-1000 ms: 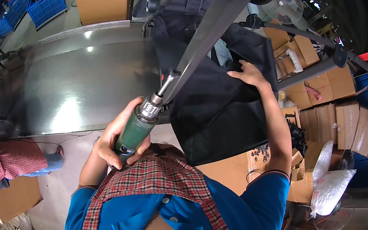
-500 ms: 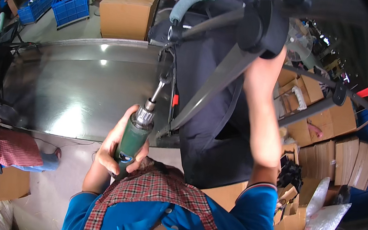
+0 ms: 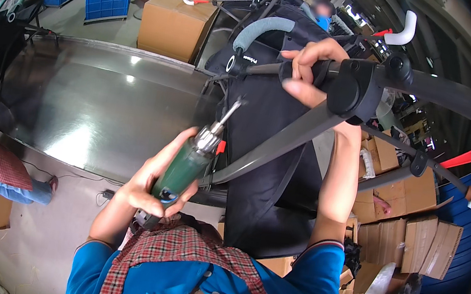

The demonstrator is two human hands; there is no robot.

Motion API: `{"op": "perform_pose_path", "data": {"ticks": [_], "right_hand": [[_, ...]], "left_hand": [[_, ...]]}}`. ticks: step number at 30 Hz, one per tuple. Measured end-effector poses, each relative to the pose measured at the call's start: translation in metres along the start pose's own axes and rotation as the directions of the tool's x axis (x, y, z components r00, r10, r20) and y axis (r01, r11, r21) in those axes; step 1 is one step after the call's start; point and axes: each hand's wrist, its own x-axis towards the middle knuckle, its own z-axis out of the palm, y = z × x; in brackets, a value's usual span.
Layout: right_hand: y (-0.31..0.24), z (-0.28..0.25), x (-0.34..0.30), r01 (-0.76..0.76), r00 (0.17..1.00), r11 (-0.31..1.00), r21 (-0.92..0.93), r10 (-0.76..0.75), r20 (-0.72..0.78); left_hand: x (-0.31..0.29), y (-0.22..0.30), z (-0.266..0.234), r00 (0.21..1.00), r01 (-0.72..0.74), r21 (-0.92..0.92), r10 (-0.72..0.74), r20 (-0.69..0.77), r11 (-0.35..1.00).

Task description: The person uses a corded electric screwdriver to attach fabric components to a stroller frame. They repeatedly pick up screws, position the fabric, and drive screws into the frame at multiple locations while working at a metal table.

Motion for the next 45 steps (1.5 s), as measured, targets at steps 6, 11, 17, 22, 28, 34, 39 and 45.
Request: {"op": "perform_pose_path", "data": {"ticks": [6, 11, 17, 22, 28, 34, 39, 45], "right_hand": [[-0.021, 0.023, -0.004, -0.049, 0.892, 0.956, -0.289, -0.089, -0.444], [-0.036, 0.009, -0.015, -0.017, 0.948, 0.888, -0.46, -0.132, -0.289], [-0.041, -0.005, -0.02, 0.002, 0.988, 0.961, -0.277, -0.045, -0.147], [-0.037, -0.003, -0.024, 0.028, 0.988, 0.947, -0.321, -0.076, -0.137], [-0.034, 0.002, -0.031, 0.001, 0.982, 0.933, -0.359, -0.069, -0.177], [-0.036, 0.006, -0.033, 0.015, 0.977, 0.879, -0.476, -0.113, -0.178], [-0.038, 0.005, -0.036, 0.003, 0.974, 0.883, -0.469, -0.109, -0.198], [-0.043, -0.003, -0.04, 0.015, 0.985, 0.853, -0.521, -0.102, -0.139]], "left_hand": [[0.031, 0.023, 0.029, 0.996, 0.079, 0.265, -0.065, -0.06, 0.961], [0.056, 0.022, 0.048, 0.999, 0.031, 0.353, -0.021, -0.032, 0.935], [0.058, 0.02, 0.049, 0.991, 0.12, 0.163, -0.129, 0.044, 0.979], [0.062, 0.021, 0.053, 0.993, 0.101, 0.192, -0.11, 0.037, 0.976], [0.066, 0.011, 0.062, 0.997, 0.057, 0.15, -0.063, 0.037, 0.987], [0.066, 0.01, 0.084, 0.998, 0.062, 0.152, -0.061, -0.009, 0.986], [0.071, 0.011, 0.087, 0.99, 0.14, -0.051, -0.139, 0.02, 0.989], [0.072, 0.005, 0.078, 0.988, 0.152, -0.14, -0.151, 0.017, 0.978]]}}
